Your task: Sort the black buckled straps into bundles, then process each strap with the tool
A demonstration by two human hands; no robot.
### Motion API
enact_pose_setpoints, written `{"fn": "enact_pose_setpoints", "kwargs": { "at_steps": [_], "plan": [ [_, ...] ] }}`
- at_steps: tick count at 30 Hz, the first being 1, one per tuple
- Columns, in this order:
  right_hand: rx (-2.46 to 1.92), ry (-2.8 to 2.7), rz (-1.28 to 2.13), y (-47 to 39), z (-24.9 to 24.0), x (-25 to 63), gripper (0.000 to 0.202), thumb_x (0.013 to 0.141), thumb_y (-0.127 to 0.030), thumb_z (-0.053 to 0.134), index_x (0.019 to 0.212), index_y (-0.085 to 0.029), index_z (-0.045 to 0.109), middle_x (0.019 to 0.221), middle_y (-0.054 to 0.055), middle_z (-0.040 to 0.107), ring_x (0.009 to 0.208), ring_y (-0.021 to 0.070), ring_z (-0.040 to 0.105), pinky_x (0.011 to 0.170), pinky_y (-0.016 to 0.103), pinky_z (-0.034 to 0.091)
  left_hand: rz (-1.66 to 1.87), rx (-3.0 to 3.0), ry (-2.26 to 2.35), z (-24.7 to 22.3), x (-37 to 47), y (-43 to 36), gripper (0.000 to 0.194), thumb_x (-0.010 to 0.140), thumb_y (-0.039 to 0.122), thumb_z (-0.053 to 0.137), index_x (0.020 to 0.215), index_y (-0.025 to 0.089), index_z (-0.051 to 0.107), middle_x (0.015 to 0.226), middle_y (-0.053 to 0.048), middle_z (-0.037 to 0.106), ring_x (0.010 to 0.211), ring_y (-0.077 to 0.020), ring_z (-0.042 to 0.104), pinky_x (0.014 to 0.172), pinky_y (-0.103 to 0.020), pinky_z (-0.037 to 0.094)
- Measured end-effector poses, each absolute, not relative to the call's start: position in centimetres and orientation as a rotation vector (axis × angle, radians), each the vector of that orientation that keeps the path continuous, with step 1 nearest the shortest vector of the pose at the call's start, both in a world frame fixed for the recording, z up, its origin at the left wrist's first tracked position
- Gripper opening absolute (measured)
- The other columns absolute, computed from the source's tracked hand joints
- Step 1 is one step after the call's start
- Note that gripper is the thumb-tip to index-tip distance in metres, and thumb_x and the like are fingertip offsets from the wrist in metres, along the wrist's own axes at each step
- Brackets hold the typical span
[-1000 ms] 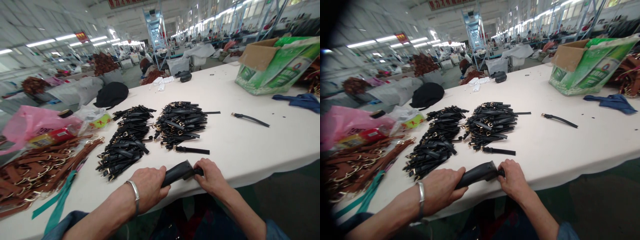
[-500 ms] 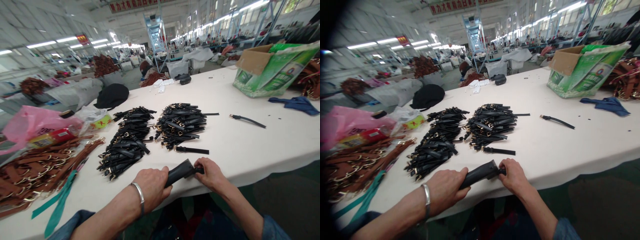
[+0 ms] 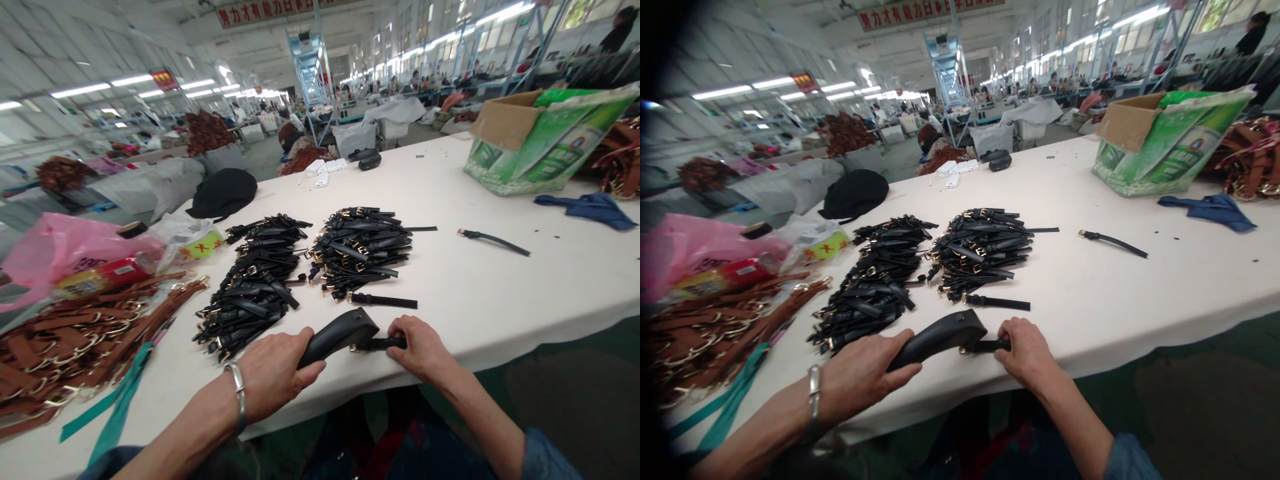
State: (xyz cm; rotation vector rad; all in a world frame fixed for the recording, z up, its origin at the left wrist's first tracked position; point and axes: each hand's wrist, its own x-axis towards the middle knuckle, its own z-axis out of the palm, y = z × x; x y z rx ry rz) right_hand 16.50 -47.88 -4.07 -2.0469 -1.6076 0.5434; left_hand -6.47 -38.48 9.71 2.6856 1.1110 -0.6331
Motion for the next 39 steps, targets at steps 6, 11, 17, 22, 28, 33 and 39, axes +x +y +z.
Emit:
{"fn": "enact_pose_setpoints", "kwargs": {
  "at_steps": [6,11,17,22,28,33,39],
  "plan": [
    [-2.199,-1.605,0.53,-48.0,-3.3,16.4,0.014,0.063,-0.027,0.066,0.076,-0.022,0.062,0.078,0.002,0.061,0.077,0.0195,0.053,0.065,0.028,0.033,-0.762,2.729,0.975,9.7,-4.8,-38.9,0.034,0.082,0.049,0.038,0.096,0.022,0.054,0.081,-0.009,0.066,0.076,-0.029,0.063,0.065,-0.038,0.046],
    [-2.198,-1.584,0.52,-48.2,-3.6,16.6,0.015,0.064,-0.028,0.065,0.078,-0.023,0.063,0.078,0.003,0.061,0.078,0.0203,0.054,0.066,0.029,0.033,-0.727,2.742,0.98,9.1,-4.1,-38.7,0.033,0.082,0.047,0.038,0.095,0.021,0.053,0.082,-0.009,0.066,0.075,-0.0286,0.064,0.066,-0.038,0.048],
    [-2.086,-1.591,0.535,-48.6,-3.9,16.8,0.012,0.064,-0.02,0.063,0.076,-0.021,0.061,0.078,0.002,0.059,0.075,0.0181,0.051,0.068,0.028,0.034,-0.757,2.726,0.956,9.3,-5.2,-38.6,0.035,0.083,0.048,0.037,0.097,0.021,0.053,0.083,-0.01,0.066,0.078,-0.0296,0.063,0.068,-0.04,0.048],
    [-2.083,-1.573,0.524,-48.9,-4.1,16.9,0.013,0.063,-0.019,0.063,0.076,-0.02,0.059,0.077,0.002,0.058,0.076,0.018,0.051,0.068,0.028,0.034,-0.751,2.738,0.946,9.2,-4.0,-39.0,0.034,0.082,0.048,0.039,0.095,0.02,0.053,0.082,-0.01,0.066,0.077,-0.029,0.063,0.067,-0.039,0.048],
    [-2.157,-1.577,0.55,-48.8,-4.0,17.1,0.013,0.065,-0.024,0.064,0.077,-0.021,0.06,0.078,0.002,0.059,0.077,0.0185,0.052,0.067,0.028,0.033,-0.728,2.671,1.013,8.9,-3.9,-39.3,0.033,0.083,0.047,0.036,0.094,0.021,0.052,0.081,-0.01,0.066,0.076,-0.0297,0.063,0.066,-0.04,0.048],
    [-2.155,-1.627,0.568,-48.9,-3.6,17.1,0.014,0.066,-0.026,0.065,0.078,-0.022,0.06,0.079,0.001,0.06,0.078,0.0178,0.053,0.067,0.027,0.033,-0.784,2.702,0.956,9.4,-5.0,-39.3,0.032,0.082,0.047,0.039,0.095,0.021,0.054,0.081,-0.01,0.066,0.076,-0.0305,0.064,0.068,-0.042,0.048],
    [-2.319,-1.681,0.539,-48.4,-2.3,16.7,0.015,0.07,-0.028,0.062,0.084,-0.022,0.06,0.083,0.004,0.063,0.081,0.021,0.057,0.067,0.029,0.034,-0.71,2.744,0.962,8.8,-4.1,-39.1,0.034,0.082,0.049,0.039,0.095,0.022,0.054,0.081,-0.01,0.066,0.075,-0.0301,0.064,0.065,-0.039,0.047]
  ]
}}
